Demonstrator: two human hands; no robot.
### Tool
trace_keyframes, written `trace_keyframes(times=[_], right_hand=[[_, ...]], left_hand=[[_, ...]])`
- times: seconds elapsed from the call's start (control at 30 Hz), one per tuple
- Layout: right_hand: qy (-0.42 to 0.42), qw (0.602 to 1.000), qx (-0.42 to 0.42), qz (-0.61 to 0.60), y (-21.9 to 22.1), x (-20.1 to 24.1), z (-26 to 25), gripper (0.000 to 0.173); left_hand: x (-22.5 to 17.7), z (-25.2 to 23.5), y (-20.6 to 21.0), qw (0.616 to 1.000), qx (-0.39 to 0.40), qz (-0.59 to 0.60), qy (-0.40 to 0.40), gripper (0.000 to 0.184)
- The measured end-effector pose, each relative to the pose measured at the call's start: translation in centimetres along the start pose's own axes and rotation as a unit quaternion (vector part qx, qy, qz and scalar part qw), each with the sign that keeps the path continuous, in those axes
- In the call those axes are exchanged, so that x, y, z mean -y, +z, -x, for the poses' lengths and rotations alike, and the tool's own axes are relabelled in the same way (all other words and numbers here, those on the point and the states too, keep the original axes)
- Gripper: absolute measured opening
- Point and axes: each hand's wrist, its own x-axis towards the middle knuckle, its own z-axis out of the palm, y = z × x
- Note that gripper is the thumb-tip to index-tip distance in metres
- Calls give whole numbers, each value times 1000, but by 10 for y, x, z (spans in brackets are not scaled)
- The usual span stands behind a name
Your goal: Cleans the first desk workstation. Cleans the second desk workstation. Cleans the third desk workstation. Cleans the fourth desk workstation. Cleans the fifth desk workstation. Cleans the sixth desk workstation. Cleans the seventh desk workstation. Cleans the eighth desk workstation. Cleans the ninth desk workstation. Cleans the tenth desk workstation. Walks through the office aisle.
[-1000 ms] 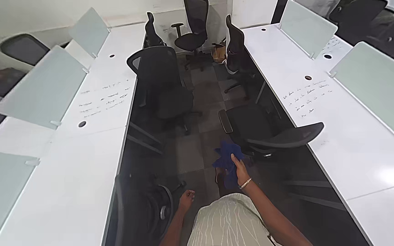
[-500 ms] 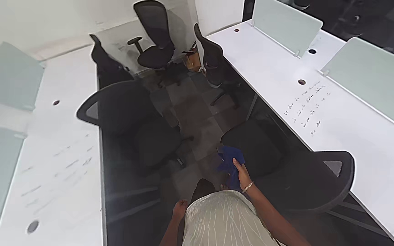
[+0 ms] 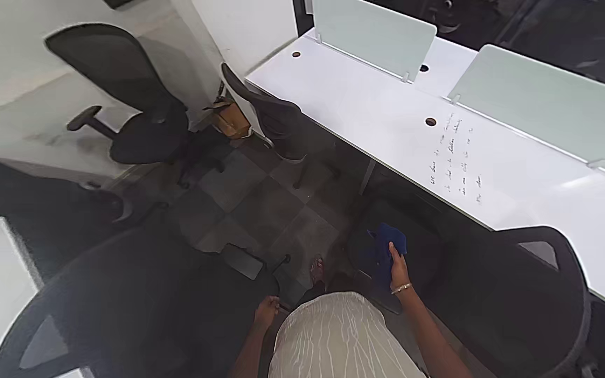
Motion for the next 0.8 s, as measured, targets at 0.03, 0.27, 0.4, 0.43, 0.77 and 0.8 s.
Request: trace_keyframes(times=[0.03, 0.27, 0.4, 0.43, 0.77, 0.8], right_hand=[[0, 1000, -15, -10, 7, 0, 1, 46], [-20, 994, -73, -79, 51, 3, -4, 42], [-17, 991, -89, -94, 70, 1, -17, 44], [-14, 992, -88, -94, 74, 3, -21, 45], [-10, 984, -112, -135, 89, 21, -63, 44], [-12, 983, -116, -140, 90, 22, -70, 43]], left_hand=[[-11, -12, -18, 1000, 0, -7, 4, 31], [-95, -80, -73, 997, 16, -37, 72, 30], [-116, -97, -68, 995, 42, -20, 86, 29], [-120, -100, -67, 996, 42, -15, 79, 30], [-147, -118, -79, 997, 34, -54, 49, 31], [-151, -117, -78, 997, 30, -60, 49, 30]])
